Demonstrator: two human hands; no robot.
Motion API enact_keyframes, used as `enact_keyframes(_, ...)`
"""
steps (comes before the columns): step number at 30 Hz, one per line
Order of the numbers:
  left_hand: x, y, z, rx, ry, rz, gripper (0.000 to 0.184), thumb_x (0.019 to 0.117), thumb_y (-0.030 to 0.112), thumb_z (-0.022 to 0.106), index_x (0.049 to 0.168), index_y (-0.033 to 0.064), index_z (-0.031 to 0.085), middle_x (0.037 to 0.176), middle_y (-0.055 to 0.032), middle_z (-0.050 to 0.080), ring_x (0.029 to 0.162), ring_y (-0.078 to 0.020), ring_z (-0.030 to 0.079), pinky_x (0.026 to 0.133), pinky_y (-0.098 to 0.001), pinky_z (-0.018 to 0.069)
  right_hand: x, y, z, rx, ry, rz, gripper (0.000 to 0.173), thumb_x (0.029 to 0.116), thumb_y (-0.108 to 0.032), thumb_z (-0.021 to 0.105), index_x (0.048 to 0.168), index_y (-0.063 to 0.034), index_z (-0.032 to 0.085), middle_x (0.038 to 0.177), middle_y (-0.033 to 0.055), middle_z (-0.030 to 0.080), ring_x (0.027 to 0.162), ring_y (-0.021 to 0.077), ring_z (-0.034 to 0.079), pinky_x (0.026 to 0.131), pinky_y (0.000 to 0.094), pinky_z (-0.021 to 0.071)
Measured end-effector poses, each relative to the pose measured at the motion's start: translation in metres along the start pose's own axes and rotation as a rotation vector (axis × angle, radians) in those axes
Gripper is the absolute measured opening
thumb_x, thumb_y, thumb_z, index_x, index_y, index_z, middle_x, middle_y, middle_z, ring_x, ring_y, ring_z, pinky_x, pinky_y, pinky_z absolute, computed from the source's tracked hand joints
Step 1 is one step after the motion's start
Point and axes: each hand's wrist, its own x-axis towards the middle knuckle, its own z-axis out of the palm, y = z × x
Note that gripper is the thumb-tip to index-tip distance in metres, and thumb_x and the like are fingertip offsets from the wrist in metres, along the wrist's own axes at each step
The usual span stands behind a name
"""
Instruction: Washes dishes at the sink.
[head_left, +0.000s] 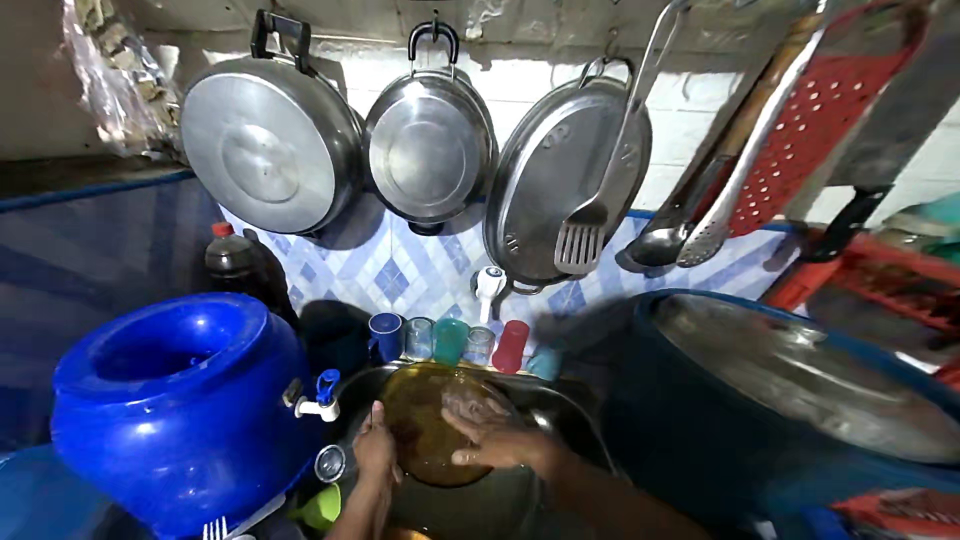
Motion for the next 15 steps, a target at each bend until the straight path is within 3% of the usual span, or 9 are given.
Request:
enact_keyframes(2, -0.005, -0.003, 0.005, 0.012, -0.021, -0.005, 0.049, 0.1114, 0.037, 0.040, 0.136, -0.0026, 0.057, 0.120, -0.0237, 0.064, 0.105, -0.0298, 0.064, 0.090, -0.0482, 0.0530, 0.017, 0.012, 0.000, -0.016, 0.134, 0.121, 0.084, 0.1032, -0.065, 0.037, 0.166, -0.0137, 0.016, 0.174, 0.0101, 0.006, 0.160, 0.0314, -0.002, 0.124, 0.0641, -0.0068)
enact_keyframes(5, -0.011, -0.009, 0.021, -0.021, -0.064, 0.001, 0.047, 0.1112, 0.035, 0.041, 0.128, -0.0038, 0.060, 0.105, -0.0200, 0.067, 0.089, -0.0247, 0.067, 0.078, -0.0428, 0.0565, 0.043, -0.014, 0.008, 0.064, 0.305, 0.132, 0.071, 0.1074, -0.051, 0.039, 0.165, -0.0134, 0.022, 0.173, 0.0095, 0.012, 0.160, 0.0325, 0.002, 0.126, 0.0633, -0.0020)
enact_keyframes(7, -0.006, -0.014, 0.027, 0.005, -0.070, 0.010, 0.047, 0.1111, 0.036, 0.042, 0.122, -0.0038, 0.063, 0.097, -0.0180, 0.067, 0.081, -0.0233, 0.065, 0.074, -0.0419, 0.0558, 0.049, -0.040, 0.015, 0.097, 0.247, 0.030, 0.063, 0.1069, -0.027, 0.048, 0.163, -0.0074, 0.028, 0.171, 0.0164, 0.016, 0.159, 0.0375, 0.005, 0.127, 0.0617, -0.0007)
enact_keyframes(8, -0.003, -0.016, 0.027, 0.019, -0.077, 0.003, 0.048, 0.1113, 0.037, 0.040, 0.125, -0.0037, 0.063, 0.101, -0.0187, 0.067, 0.086, -0.0241, 0.065, 0.079, -0.0431, 0.0551, 0.045, -0.049, 0.017, 0.108, 0.166, -0.040, 0.057, 0.1077, -0.022, 0.045, 0.160, -0.0032, 0.031, 0.170, 0.0183, 0.019, 0.159, 0.0375, 0.007, 0.127, 0.0605, -0.0026)
enact_keyframes(10, 0.005, -0.019, 0.019, 0.048, -0.068, -0.009, 0.052, 0.1121, 0.039, 0.036, 0.129, -0.0034, 0.059, 0.104, -0.0193, 0.066, 0.089, -0.0248, 0.064, 0.080, -0.0442, 0.0543, 0.022, -0.054, 0.021, 0.177, 0.033, -0.203, 0.051, 0.1106, -0.024, 0.035, 0.157, -0.0032, 0.039, 0.170, 0.0135, 0.023, 0.160, 0.0329, 0.008, 0.127, 0.0570, -0.0008)
enact_keyframes(11, 0.010, -0.018, 0.014, 0.053, -0.067, -0.028, 0.054, 0.1122, 0.041, 0.034, 0.133, -0.0033, 0.056, 0.108, -0.0216, 0.065, 0.092, -0.0275, 0.065, 0.082, -0.0466, 0.0543, 0.005, -0.051, 0.020, 0.226, -0.003, -0.284, 0.048, 0.1112, -0.023, 0.036, 0.153, -0.0020, 0.046, 0.168, 0.0141, 0.030, 0.159, 0.0331, 0.014, 0.128, 0.0547, 0.0045)
enact_keyframes(13, 0.019, -0.011, 0.003, 0.063, -0.076, -0.086, 0.055, 0.1119, 0.041, 0.035, 0.138, -0.0038, 0.054, 0.122, -0.0263, 0.063, 0.106, -0.0341, 0.064, 0.091, -0.0526, 0.0523, -0.028, -0.035, 0.018, 0.173, -0.019, -0.382, 0.047, 0.1093, -0.023, 0.046, 0.152, -0.0036, 0.049, 0.164, 0.0136, 0.037, 0.156, 0.0314, 0.027, 0.128, 0.0489, 0.0179)
enact_keyframes(14, 0.022, -0.007, -0.003, 0.084, -0.093, -0.119, 0.053, 0.1119, 0.040, 0.037, 0.137, -0.0042, 0.054, 0.123, -0.0259, 0.062, 0.107, -0.0338, 0.063, 0.091, -0.0523, 0.0524, -0.042, -0.023, 0.018, 0.096, 0.023, -0.382, 0.047, 0.1064, -0.024, 0.054, 0.148, -0.0027, 0.053, 0.161, 0.0141, 0.043, 0.152, 0.0306, 0.035, 0.127, 0.0493, 0.0228)
enact_keyframes(15, 0.026, -0.004, -0.008, 0.100, -0.125, -0.153, 0.049, 0.1120, 0.036, 0.039, 0.135, -0.0043, 0.054, 0.116, -0.0237, 0.063, 0.099, -0.0310, 0.064, 0.085, -0.0493, 0.0547, -0.052, -0.009, 0.020, 0.026, 0.100, -0.372, 0.045, 0.1031, -0.024, 0.061, 0.141, -0.0013, 0.060, 0.154, 0.0148, 0.052, 0.146, 0.0311, 0.045, 0.125, 0.0519, 0.0257)
